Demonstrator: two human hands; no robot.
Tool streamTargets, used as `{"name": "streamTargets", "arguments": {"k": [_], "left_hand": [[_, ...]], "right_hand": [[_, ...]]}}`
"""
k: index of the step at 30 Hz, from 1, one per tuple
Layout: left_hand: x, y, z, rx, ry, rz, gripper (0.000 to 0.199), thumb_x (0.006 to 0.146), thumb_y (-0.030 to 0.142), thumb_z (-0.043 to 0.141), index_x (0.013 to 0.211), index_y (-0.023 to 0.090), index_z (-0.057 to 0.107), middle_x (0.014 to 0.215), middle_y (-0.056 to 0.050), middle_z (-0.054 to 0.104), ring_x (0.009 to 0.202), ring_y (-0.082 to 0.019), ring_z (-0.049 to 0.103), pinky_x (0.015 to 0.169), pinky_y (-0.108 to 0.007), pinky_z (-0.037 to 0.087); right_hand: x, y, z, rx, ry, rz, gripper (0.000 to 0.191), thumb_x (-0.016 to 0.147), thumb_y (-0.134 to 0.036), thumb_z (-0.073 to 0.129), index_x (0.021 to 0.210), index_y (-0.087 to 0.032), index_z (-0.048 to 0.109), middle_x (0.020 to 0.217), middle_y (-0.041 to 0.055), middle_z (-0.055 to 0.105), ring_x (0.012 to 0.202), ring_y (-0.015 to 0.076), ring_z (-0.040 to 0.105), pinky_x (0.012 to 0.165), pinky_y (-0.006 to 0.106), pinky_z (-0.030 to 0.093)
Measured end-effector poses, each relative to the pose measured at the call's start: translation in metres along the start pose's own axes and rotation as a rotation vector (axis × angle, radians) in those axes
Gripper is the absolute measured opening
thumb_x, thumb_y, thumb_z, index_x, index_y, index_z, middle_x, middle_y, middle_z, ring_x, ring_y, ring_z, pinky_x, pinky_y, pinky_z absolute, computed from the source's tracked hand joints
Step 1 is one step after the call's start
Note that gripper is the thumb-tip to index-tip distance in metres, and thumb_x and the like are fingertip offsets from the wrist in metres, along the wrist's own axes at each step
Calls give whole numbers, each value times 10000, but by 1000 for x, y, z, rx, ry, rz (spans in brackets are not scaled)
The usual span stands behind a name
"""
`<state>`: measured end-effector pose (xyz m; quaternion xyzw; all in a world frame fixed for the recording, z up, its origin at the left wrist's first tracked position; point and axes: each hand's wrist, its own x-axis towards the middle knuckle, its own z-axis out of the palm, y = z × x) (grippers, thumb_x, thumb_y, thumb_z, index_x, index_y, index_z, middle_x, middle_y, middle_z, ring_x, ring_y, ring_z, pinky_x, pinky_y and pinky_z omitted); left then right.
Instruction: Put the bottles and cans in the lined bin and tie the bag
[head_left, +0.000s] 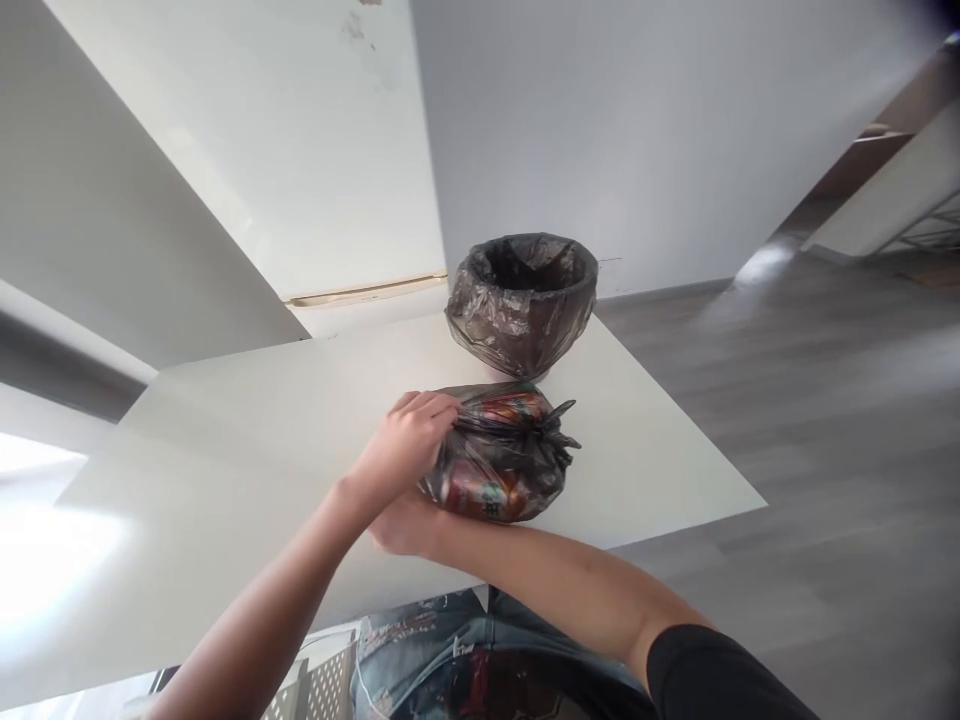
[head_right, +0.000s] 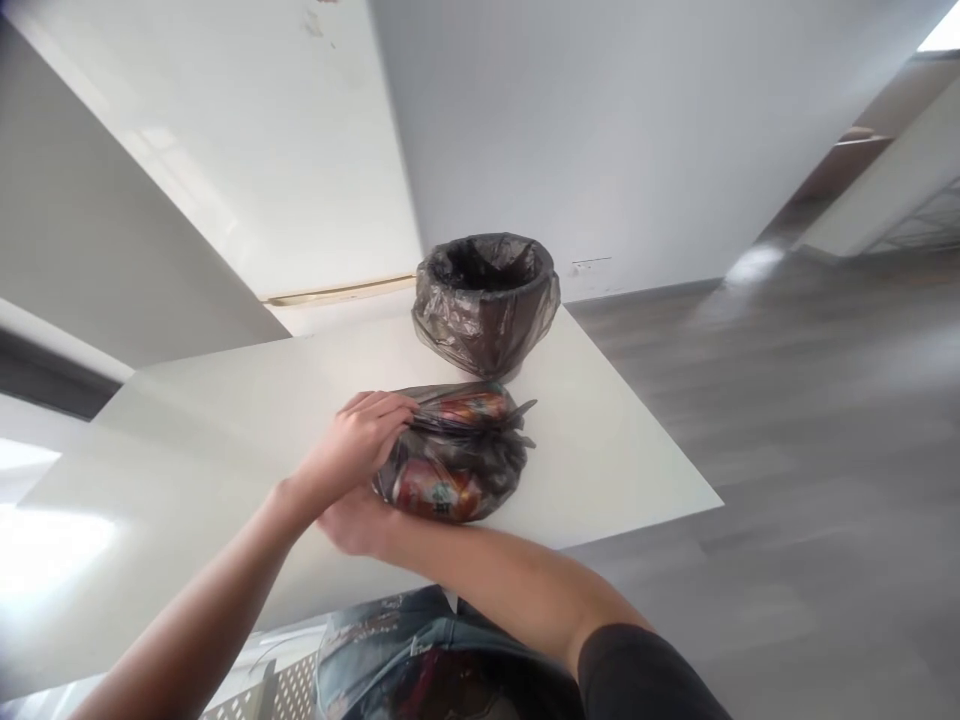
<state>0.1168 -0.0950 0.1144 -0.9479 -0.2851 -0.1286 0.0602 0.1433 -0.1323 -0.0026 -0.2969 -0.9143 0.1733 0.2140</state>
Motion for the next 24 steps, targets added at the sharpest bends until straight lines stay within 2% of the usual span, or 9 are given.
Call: {"name": "streamTargets", "arguments": {"k": [2, 4, 6, 8, 10, 13, 17, 21, 24], "left_hand": [[-14, -26, 2, 5, 46, -81, 257, 1022, 89, 500, 1086, 198, 724, 1257, -63, 739, 1105, -250, 677, 991, -432, 525], [-25, -56, 9, 1, 88, -161, 260, 1038, 140, 491, 1068, 218, 737, 1248, -73, 738, 1118, -268, 668, 992, -451, 520], [-32, -88, 19, -21, 123, -248, 278, 1034, 157, 482, 1063, 231, 748, 1233, -80, 734, 1116, -279, 657, 977, -462, 520], [-39, -120, 31, -50, 163, -312, 278, 1019, 161, 490, 1059, 224, 758, 1228, -88, 725, 1123, -284, 637, 984, -472, 516], [-45, -147, 40, -88, 214, -334, 258, 1005, 181, 519, 1047, 217, 771, 1267, -97, 706, 1179, -292, 604, 1036, -491, 497], [-57, -170, 45, -194, 336, -317, 232, 994, 245, 571, 1087, 211, 782, 1301, -120, 674, 1228, -286, 582, 1088, -495, 481], [-72, -155, 38, -377, 508, -308, 353, 999, 406, 606, 1245, 181, 720, 1267, -166, 662, 1227, -283, 602, 1081, -476, 505], [-71, -128, 42, -411, 205, -23, 277, 1019, 399, 609, 1203, 245, 747, 1225, -108, 733, 1161, -256, 655, 1077, -445, 476], [-72, -132, 54, -302, 246, -106, 282, 1038, 197, 520, 1119, 271, 780, 1193, -59, 768, 1137, -220, 664, 1055, -422, 453]], "right_hand": [[-11, -10, 1, -45, -92, -201, 162, 853, -98, 689, 1000, -167, 701, 1014, 95, 741, 890, 253, 644, 751, 362, 441], [-23, -20, -7, -104, -100, -550, 220, 898, -119, 700, 1086, -232, 698, 1101, 45, 727, 916, 191, 641, 743, 328, 445], [-35, -26, -21, -153, 66, -829, 261, 953, -135, 658, 1154, -301, 678, 1144, 0, 698, 930, 137, 624, 749, 293, 448], [-47, -24, -40, -142, 372, -867, 175, 962, -184, 635, 1075, -312, 674, 1066, -20, 679, 866, 122, 598, 716, 282, 444], [-54, -11, -64, -129, 602, -746, 69, 958, -242, 618, 960, -300, 656, 987, -24, 666, 814, 131, 579, 696, 297, 452], [-52, 22, -97, -244, 574, -312, 175, 971, -162, 551, 1037, -276, 666, 1085, 43, 688, 992, 197, 625, 877, 376, 508], [-32, 61, -109, -222, 591, 308, 250, 1011, -189, 503, 1210, -203, 655, 1276, 169, 620, 1228, 318, 575, 1064, 528, 490], [-25, 89, -94, -8, 511, 473, 310, 1059, -320, 476, 1303, -189, 614, 1248, 164, 660, 1184, 314, 629, 1020, 510, 535], [-31, 103, -89, 130, 550, 456, 281, 1075, -346, 472, 1259, -202, 628, 1197, 123, 713, 1118, 268, 678, 998, 441, 557]]}}
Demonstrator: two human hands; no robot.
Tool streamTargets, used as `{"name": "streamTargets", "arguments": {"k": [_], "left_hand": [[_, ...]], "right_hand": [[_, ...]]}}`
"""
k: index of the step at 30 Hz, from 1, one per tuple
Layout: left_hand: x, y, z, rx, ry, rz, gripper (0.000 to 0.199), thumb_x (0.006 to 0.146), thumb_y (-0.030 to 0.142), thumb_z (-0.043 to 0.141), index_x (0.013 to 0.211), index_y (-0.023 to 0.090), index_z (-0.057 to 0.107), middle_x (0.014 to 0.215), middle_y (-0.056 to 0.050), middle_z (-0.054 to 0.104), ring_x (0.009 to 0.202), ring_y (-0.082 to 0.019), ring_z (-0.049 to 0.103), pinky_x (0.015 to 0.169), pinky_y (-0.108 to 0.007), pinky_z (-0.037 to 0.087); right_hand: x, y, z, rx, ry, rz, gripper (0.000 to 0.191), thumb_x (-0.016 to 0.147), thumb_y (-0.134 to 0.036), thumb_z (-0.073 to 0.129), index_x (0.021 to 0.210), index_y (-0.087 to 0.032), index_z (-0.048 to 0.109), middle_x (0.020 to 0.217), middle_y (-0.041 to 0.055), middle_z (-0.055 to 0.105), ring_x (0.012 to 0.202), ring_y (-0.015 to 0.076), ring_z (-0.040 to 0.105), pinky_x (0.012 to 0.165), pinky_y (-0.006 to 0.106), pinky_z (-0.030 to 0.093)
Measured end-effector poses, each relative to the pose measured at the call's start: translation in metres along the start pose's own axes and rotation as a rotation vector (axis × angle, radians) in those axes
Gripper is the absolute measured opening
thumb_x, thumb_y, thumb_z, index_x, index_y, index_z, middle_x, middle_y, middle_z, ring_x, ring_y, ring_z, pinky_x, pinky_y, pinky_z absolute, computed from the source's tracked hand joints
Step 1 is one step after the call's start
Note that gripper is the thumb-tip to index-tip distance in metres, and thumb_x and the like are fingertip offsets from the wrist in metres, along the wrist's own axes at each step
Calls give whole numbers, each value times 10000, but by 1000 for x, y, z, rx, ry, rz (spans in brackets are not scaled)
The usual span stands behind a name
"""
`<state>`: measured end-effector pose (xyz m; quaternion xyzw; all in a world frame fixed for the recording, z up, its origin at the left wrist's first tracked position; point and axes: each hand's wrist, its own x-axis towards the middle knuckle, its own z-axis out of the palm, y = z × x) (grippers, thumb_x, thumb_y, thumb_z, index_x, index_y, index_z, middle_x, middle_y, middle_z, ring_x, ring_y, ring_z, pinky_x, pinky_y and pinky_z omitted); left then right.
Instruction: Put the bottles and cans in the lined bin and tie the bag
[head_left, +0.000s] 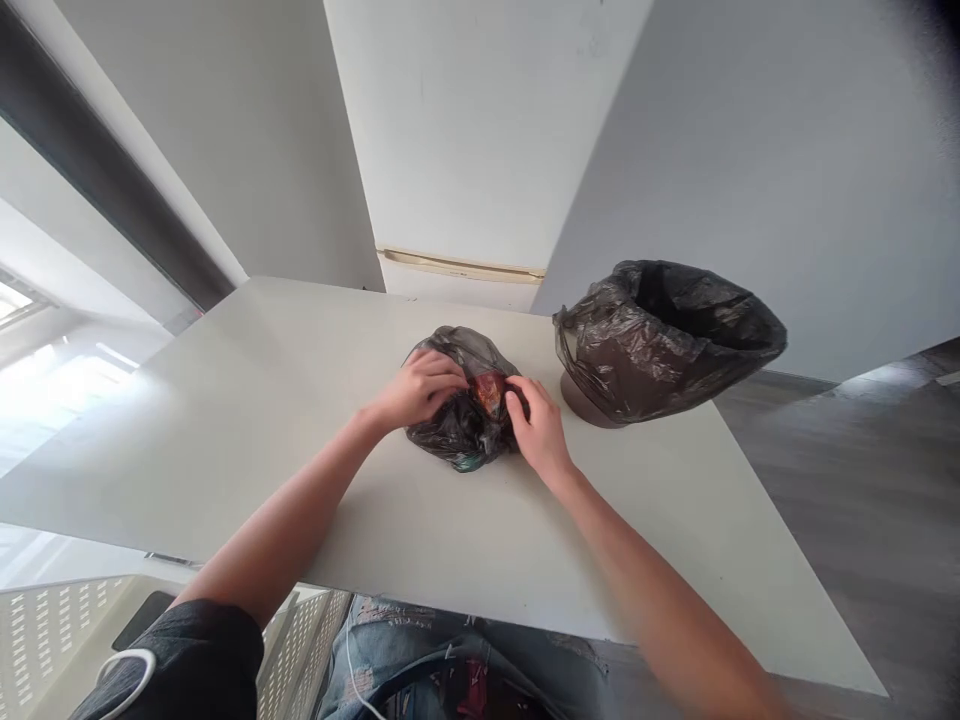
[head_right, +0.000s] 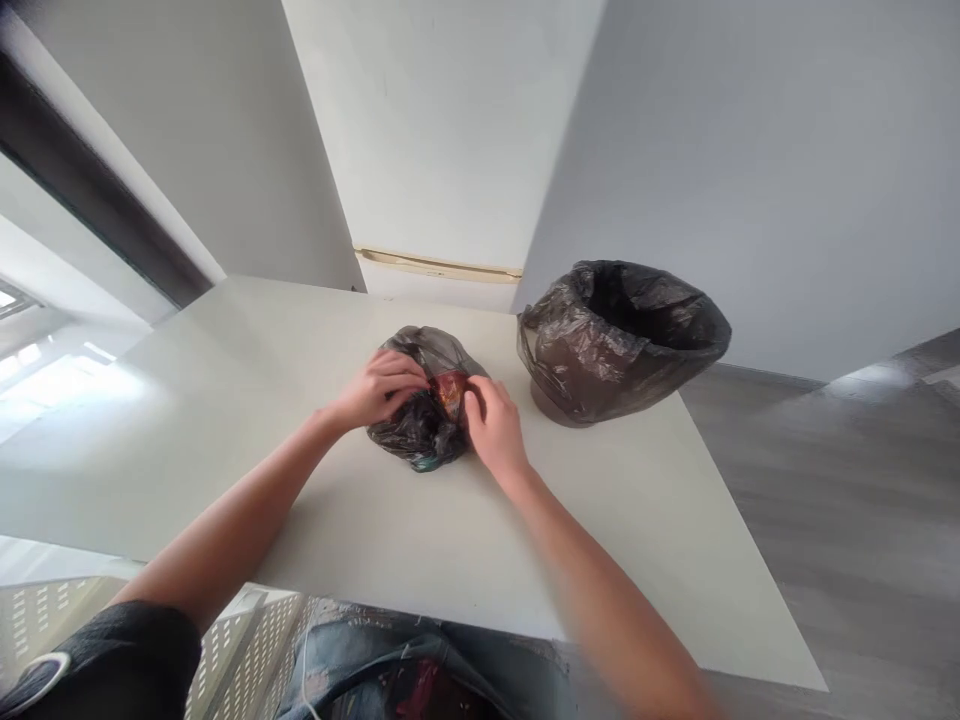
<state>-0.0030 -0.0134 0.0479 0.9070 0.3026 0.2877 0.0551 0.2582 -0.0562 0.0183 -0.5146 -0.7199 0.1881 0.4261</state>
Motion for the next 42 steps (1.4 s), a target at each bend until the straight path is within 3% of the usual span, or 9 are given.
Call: {"name": "streamTargets", "arguments": {"k": [5, 9, 12, 15, 21, 25, 32, 39, 42], "left_hand": [[-13, -6, -5, 181, 193, -130, 321, 1021, 146, 490, 1106, 251, 782, 1101, -64, 792, 1027, -232, 679, 962, -434, 459], [-15, 21, -7, 104, -27, -24, 307, 996, 358, 644, 1266, 233, 721, 1150, -84, 779, 1046, -243, 692, 985, -425, 473], [-14, 29, 1, 144, -95, 9, 281, 985, 155, 569, 1188, 239, 744, 1157, -65, 782, 1106, -240, 692, 1093, -459, 426], [-13, 26, 7, 168, 10, -25, 426, 940, -9, 433, 1078, 242, 749, 1117, -37, 789, 1077, -207, 702, 1151, -471, 385], [-12, 33, 7, 83, 21, 7, 221, 1022, 202, 548, 1181, 236, 698, 1182, -64, 772, 1138, -236, 670, 1164, -494, 385], [-12, 35, 15, 116, 176, -10, 300, 1033, 96, 472, 1117, 254, 713, 1158, -50, 771, 1092, -218, 663, 1133, -500, 398], [-16, 33, 23, 48, 494, -288, 350, 1057, 123, 386, 1042, 235, 717, 870, -70, 680, 838, -214, 572, 790, -388, 464], [-14, 34, 16, 195, 709, -433, 280, 1017, 126, 459, 986, 234, 714, 1035, -112, 654, 995, -250, 596, 883, -434, 491], [-16, 32, 13, 75, 705, -453, 253, 1041, 156, 464, 1031, 228, 706, 824, -40, 610, 728, -167, 562, 696, -316, 470]], "right_hand": [[-10, 5, -6, 3, -88, -101, 267, 1040, -240, 532, 1295, -236, 608, 1115, 67, 722, 859, 194, 701, 831, 348, 591], [-14, 1, -14, -37, -133, -220, 370, 1011, -178, 560, 1372, -255, 584, 1119, 68, 685, 926, 206, 687, 852, 363, 584], [-9, 3, -23, -120, -292, -411, 508, 1012, -149, 556, 1497, -302, 550, 1125, 69, 632, 987, 213, 650, 917, 397, 564], [-6, 11, -27, -221, -390, -535, 474, 1036, -176, 569, 1483, -331, 604, 1026, 57, 591, 899, 203, 605, 849, 392, 548], [-10, 19, -19, -141, -152, -501, 145, 1031, -191, 586, 1072, -243, 715, 1044, 80, 654, 955, 228, 609, 855, 424, 523], [-14, 21, -15, 51, 62, -399, 128, 1063, -197, 480, 1083, -248, 595, 1238, 91, 705, 1101, 249, 653, 940, 468, 530], [-20, 27, -8, 89, 187, -111, 195, 1090, -346, 491, 1184, -214, 600, 955, 56, 668, 760, 171, 652, 645, 306, 525], [-17, 19, -9, 12, 400, -91, 185, 1077, -307, 510, 1233, -218, 558, 1026, 82, 619, 846, 184, 643, 708, 325, 565], [-18, 16, -13, -153, 516, -194, 183, 1026, -250, 569, 1208, -237, 578, 1076, 118, 598, 981, 252, 635, 812, 431, 579]]}}
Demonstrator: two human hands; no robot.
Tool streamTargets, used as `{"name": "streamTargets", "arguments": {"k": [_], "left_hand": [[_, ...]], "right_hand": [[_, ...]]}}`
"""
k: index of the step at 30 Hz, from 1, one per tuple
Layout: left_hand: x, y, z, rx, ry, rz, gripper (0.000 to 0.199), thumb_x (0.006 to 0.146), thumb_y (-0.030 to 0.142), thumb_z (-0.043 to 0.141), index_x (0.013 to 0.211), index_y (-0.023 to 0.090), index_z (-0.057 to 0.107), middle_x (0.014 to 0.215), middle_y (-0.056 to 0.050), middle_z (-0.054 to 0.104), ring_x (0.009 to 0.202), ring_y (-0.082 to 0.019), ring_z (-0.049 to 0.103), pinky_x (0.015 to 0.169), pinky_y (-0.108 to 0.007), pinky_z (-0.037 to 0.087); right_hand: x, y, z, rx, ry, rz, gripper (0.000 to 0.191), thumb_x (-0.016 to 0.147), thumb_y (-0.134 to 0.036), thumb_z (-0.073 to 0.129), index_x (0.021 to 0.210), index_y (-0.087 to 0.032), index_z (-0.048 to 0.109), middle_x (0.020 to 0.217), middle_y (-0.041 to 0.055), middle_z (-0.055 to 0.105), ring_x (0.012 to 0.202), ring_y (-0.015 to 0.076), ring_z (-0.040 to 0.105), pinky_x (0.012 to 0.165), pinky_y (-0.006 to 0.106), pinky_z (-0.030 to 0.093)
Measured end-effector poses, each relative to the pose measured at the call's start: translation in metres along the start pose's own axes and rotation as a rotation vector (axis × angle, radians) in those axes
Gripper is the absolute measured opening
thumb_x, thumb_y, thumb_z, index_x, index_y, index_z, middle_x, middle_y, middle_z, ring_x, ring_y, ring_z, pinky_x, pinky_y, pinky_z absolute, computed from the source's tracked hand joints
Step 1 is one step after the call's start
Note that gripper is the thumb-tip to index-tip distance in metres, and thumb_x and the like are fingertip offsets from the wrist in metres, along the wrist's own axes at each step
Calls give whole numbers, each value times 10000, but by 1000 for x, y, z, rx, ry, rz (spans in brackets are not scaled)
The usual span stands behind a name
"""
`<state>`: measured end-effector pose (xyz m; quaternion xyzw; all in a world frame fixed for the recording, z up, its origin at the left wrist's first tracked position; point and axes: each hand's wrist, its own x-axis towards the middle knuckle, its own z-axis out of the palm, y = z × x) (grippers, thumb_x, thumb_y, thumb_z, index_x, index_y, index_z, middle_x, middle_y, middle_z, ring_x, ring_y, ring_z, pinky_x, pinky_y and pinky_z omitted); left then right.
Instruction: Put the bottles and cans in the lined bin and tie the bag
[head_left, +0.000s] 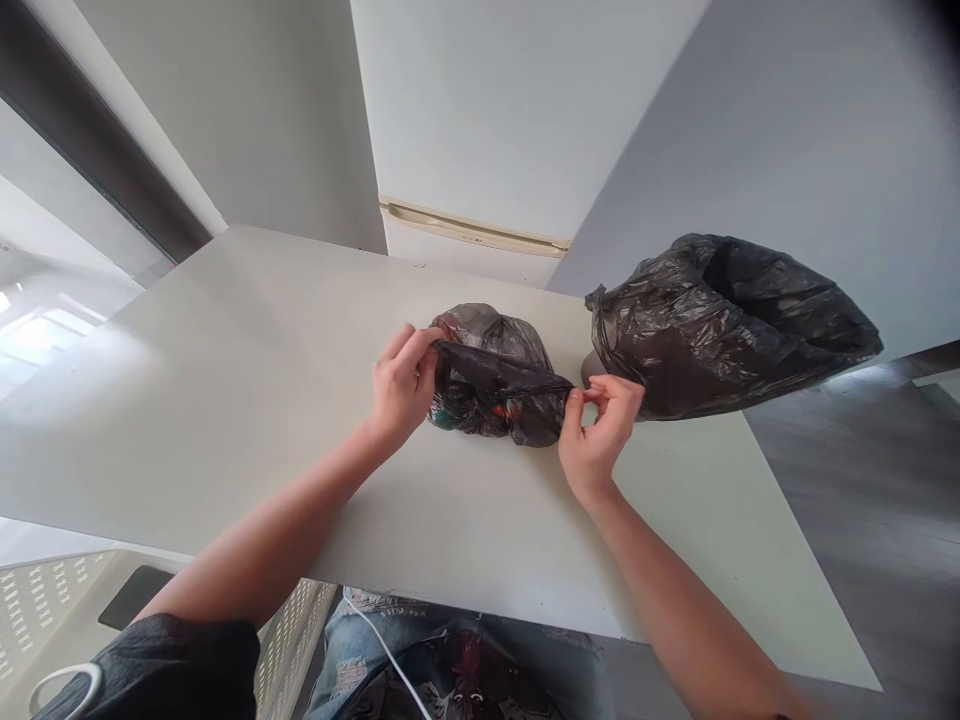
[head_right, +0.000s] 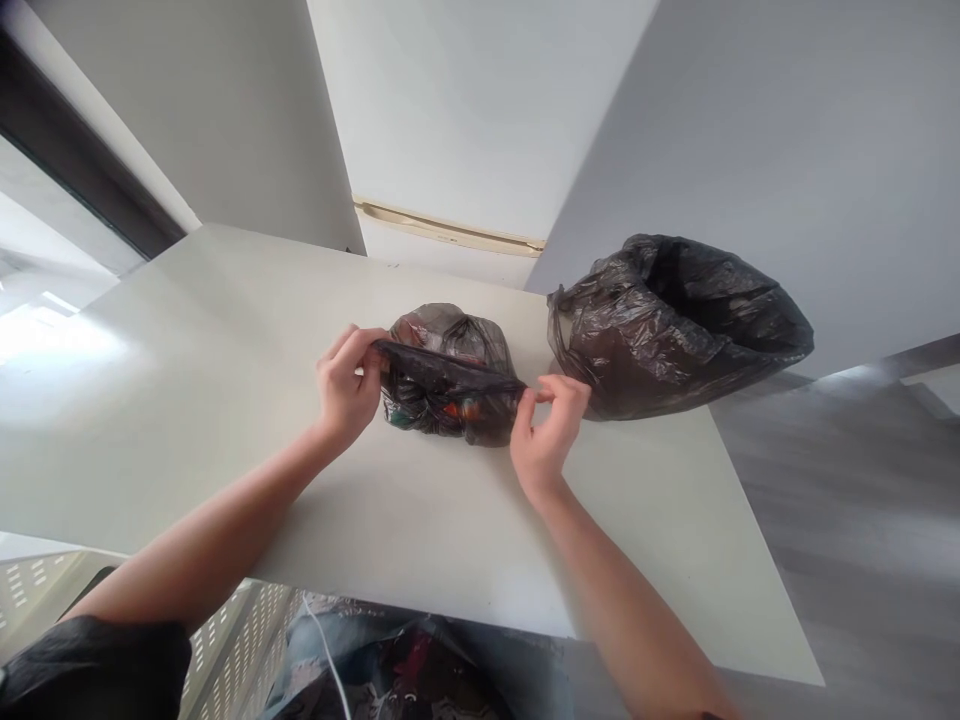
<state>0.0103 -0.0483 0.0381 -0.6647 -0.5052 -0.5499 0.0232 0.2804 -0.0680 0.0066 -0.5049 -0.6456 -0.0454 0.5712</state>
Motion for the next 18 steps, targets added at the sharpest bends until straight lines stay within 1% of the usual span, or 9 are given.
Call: {"name": "streamTargets", "arguments": {"k": [2, 3, 5, 7, 9, 11, 13, 15, 18], "left_hand": [[-1, 0, -2, -102, -44, -32, 253, 1065, 172, 438, 1074, 224, 685, 718, 14, 594, 588, -118, 509, 597, -260, 417], [-1, 0, -3, -133, -54, -32, 249, 1073, 185, 432, 1082, 221, 679, 716, 20, 614, 578, -110, 520, 596, -252, 422], [-2, 1, -3, -164, -80, 17, 254, 1086, 227, 427, 1071, 214, 680, 791, -8, 682, 664, -126, 599, 670, -267, 480], [-4, 0, -2, -188, -111, 53, 287, 1105, 287, 407, 1082, 212, 683, 910, -49, 729, 786, -156, 658, 745, -297, 524], [-6, -2, 1, -236, -112, 15, 307, 1125, 346, 383, 1169, 223, 661, 956, -60, 728, 812, -163, 674, 743, -301, 544], [-6, -4, 4, -304, -82, -62, 316, 1136, 389, 368, 1326, 250, 579, 964, -51, 707, 779, -155, 670, 720, -293, 555], [-5, -6, 6, -328, -48, -82, 359, 1132, 425, 387, 1448, 273, 469, 1033, -64, 690, 817, -163, 679, 769, -317, 576], [-3, -6, 6, -275, -1, -25, 405, 1111, 448, 453, 1477, 276, 431, 1173, -97, 671, 956, -196, 691, 908, -380, 580], [1, -6, 3, -142, 64, 114, 388, 1060, 426, 574, 1403, 259, 501, 1259, -101, 651, 1127, -244, 657, 1127, -490, 475]], "right_hand": [[-2, -4, -3, -15, 14, -216, 266, 970, -201, 619, 1224, -267, 578, 1093, 124, 605, 1021, 283, 640, 843, 483, 578], [-4, -7, -4, 17, -54, -341, 322, 949, -180, 634, 1245, -293, 576, 1115, 119, 626, 1035, 286, 653, 857, 491, 581], [-9, -14, -3, 90, -318, -547, 416, 940, -152, 641, 1298, -351, 572, 1204, 91, 678, 1078, 273, 686, 901, 486, 589], [-13, -22, 1, 81, -566, -616, 457, 966, -159, 641, 1368, -364, 569, 1323, 75, 693, 1148, 266, 696, 967, 485, 577], [-12, -27, 5, 19, -617, -574, 472, 995, -178, 639, 1437, -322, 557, 1360, 98, 695, 1184, 274, 696, 1010, 490, 560], [-9, -27, 7, -2, -551, -504, 496, 1006, -178, 637, 1482, -282, 540, 1354, 124, 699, 1199, 277, 697, 1023, 478, 562], [-3, -23, 6, 17, -481, -438, 509, 1011, -172, 624, 1500, -277, 531, 1404, 132, 674, 1246, 279, 686, 1044, 469, 569], [1, -18, 3, 39, -446, -356, 472, 1032, -189, 575, 1496, -270, 542, 1468, 138, 635, 1299, 285, 663, 1067, 473, 574], [3, -13, 0, 23, -441, -212, 421, 1078, -221, 450, 1482, -231, 572, 1437, 140, 655, 1338, 283, 643, 1076, 455, 581]]}}
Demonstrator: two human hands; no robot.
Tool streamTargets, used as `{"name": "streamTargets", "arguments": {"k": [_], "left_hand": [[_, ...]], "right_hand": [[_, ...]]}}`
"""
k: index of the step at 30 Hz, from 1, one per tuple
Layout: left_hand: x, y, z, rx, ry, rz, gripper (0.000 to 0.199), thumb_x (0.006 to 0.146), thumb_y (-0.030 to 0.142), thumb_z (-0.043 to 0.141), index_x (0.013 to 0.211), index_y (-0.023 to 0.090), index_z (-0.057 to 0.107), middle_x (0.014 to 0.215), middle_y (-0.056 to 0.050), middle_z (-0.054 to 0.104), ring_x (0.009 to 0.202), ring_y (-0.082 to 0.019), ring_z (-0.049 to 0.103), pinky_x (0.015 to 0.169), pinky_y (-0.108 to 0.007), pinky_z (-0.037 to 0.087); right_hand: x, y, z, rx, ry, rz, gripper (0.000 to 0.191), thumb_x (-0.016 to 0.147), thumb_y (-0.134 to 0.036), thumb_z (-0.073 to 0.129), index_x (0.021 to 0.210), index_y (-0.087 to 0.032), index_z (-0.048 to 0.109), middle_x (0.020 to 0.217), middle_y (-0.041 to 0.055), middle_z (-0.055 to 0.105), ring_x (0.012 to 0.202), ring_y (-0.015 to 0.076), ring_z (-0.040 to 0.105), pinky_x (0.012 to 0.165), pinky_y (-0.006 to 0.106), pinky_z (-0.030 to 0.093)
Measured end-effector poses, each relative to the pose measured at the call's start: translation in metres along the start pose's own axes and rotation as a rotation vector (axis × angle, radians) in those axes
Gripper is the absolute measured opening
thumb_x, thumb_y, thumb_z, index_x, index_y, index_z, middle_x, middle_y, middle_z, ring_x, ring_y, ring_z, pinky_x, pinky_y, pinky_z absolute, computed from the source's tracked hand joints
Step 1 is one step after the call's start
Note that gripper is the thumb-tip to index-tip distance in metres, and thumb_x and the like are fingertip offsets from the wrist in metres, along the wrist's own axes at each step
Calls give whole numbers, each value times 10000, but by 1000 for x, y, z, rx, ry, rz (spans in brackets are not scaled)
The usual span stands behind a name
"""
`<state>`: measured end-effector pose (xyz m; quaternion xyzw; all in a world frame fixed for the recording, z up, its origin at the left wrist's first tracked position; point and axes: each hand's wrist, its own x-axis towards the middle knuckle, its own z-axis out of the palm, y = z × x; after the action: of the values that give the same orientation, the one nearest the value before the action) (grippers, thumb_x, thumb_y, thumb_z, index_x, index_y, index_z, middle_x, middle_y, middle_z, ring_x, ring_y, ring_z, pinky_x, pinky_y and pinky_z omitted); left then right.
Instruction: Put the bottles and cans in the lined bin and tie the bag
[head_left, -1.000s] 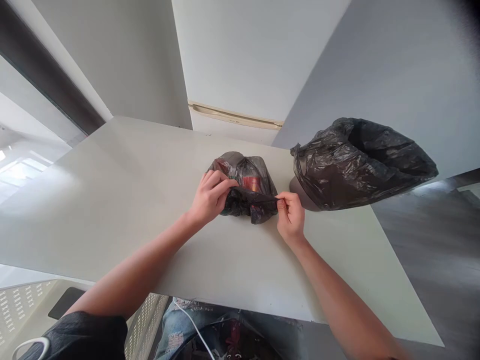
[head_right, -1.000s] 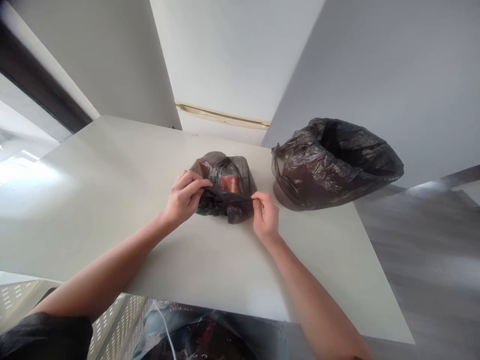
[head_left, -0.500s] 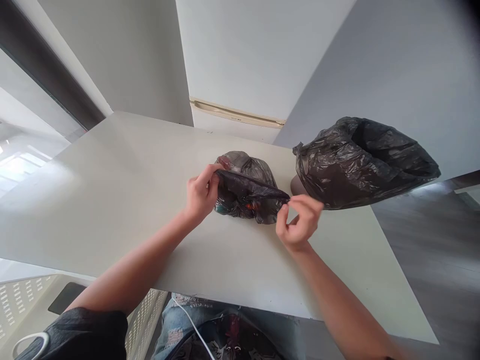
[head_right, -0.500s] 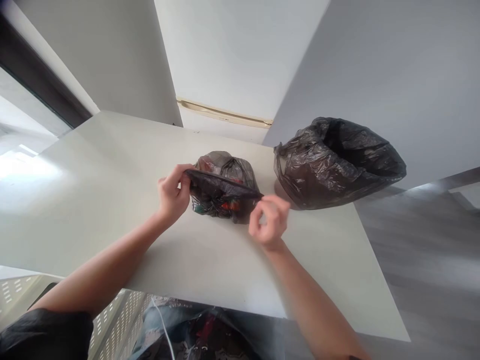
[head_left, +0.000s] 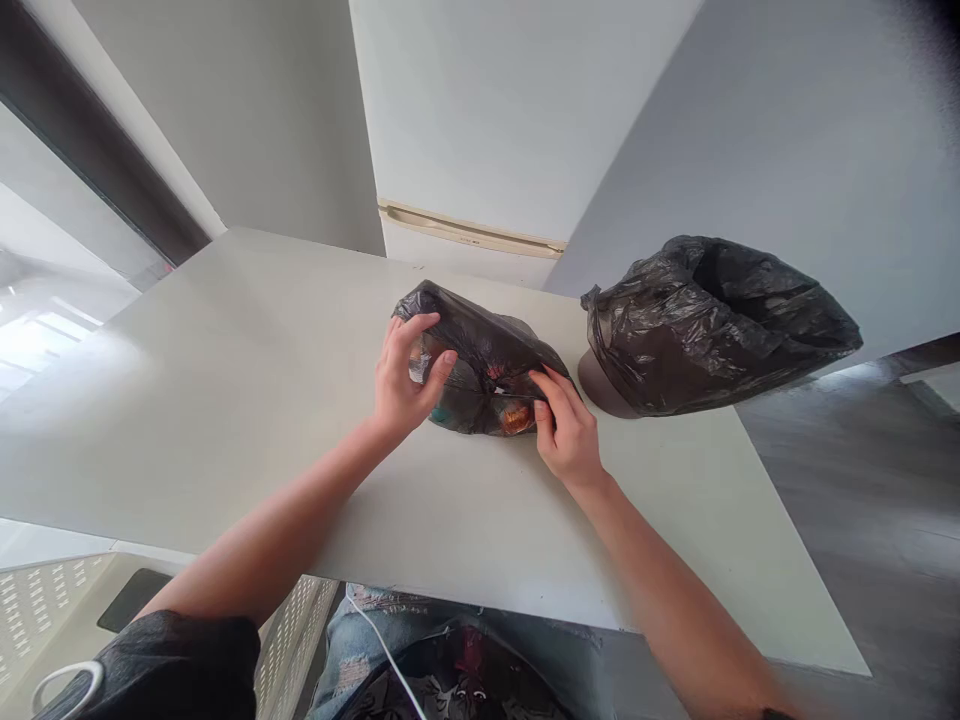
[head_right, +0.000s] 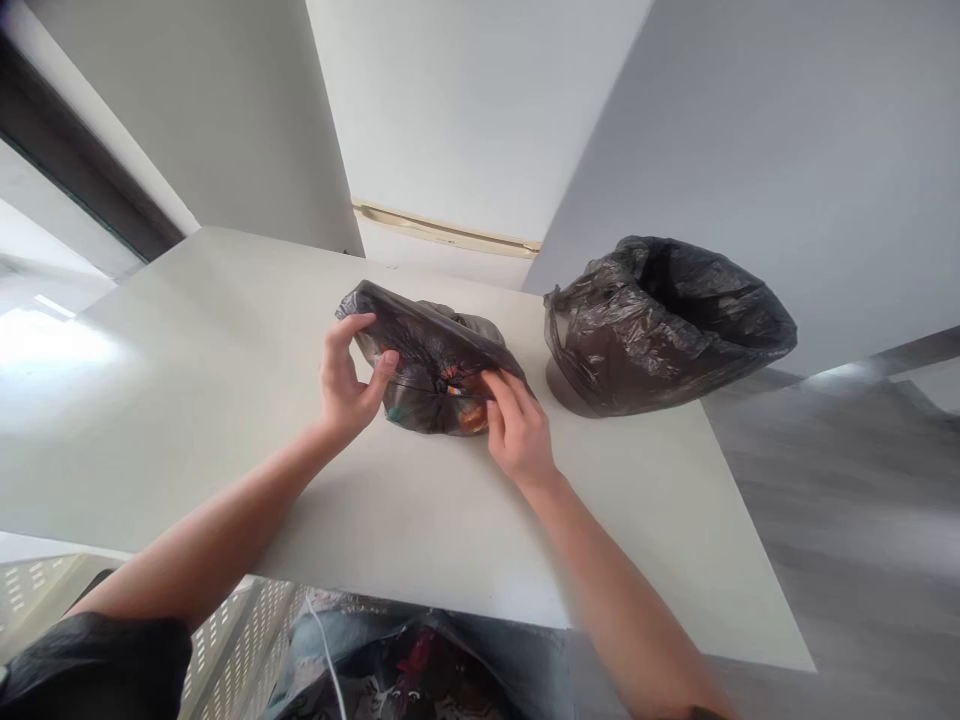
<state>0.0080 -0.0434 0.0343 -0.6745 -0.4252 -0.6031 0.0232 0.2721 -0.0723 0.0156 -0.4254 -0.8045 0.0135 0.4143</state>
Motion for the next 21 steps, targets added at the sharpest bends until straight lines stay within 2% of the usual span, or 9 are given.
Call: {"name": "streamTargets", "arguments": {"k": [2, 5, 7, 11, 13, 17, 21], "left_hand": [[2, 0, -2, 55, -2, 36, 402, 1028, 418, 619, 1380, 247, 524, 1244, -100, 650, 1164, -265, 630, 1153, -513, 438], [4, 1, -4, 136, -30, -14, 518, 960, 477, 692, 1384, 217, 547, 1289, -144, 594, 1254, -317, 572, 1127, -516, 447], [4, 1, -2, 234, -65, -64, 542, 916, 478, 734, 1365, 209, 592, 1366, -177, 535, 1340, -357, 519, 1165, -546, 408], [2, -1, 2, 406, -146, -130, 445, 920, 261, 664, 1363, 239, 662, 1487, -189, 480, 1450, -381, 448, 1268, -625, 253], [1, -4, 2, 441, -181, -150, 537, 901, 140, 593, 1418, 275, 644, 1546, -171, 462, 1505, -381, 402, 1291, -665, 183], [3, -11, 0, 459, -239, -227, 752, 840, 33, 554, 1537, 317, 541, 1671, -160, 363, 1580, -433, 294, 1264, -772, 90], [6, -16, -4, 450, -194, -245, 774, 828, -18, 504, 1537, 292, 532, 1654, -178, 382, 1554, -432, 344, 1242, -799, 112]], "right_hand": [[-1, 0, -2, -8, 15, 80, 439, 1095, -238, 389, 1495, -206, 567, 1408, 137, 675, 1330, 270, 650, 1073, 427, 583], [-1, -2, -4, -29, 48, 129, 475, 1105, -284, 334, 1515, -197, 559, 1442, 128, 664, 1342, 265, 641, 1098, 416, 566], [0, -4, -5, -63, 58, 156, 484, 1106, -301, 309, 1489, -197, 587, 1435, 126, 671, 1352, 271, 633, 1089, 411, 566], [3, -6, -6, -195, 65, 260, 431, 1086, -255, 369, 1421, -195, 634, 1308, 130, 730, 1200, 265, 712, 976, 380, 605], [4, -6, -6, -270, 50, 284, 443, 1045, -183, 414, 1439, -206, 616, 1309, 127, 725, 1197, 270, 715, 921, 372, 620], [5, -5, -8, -372, -59, 317, 736, 886, -35, 473, 1598, -217, 439, 1497, 148, 590, 1317, 315, 652, 858, 389, 649], [5, -6, -9, -351, -137, 302, 920, 804, 11, 485, 1670, -232, 293, 1603, 165, 452, 1441, 351, 543, 1023, 476, 619]]}}
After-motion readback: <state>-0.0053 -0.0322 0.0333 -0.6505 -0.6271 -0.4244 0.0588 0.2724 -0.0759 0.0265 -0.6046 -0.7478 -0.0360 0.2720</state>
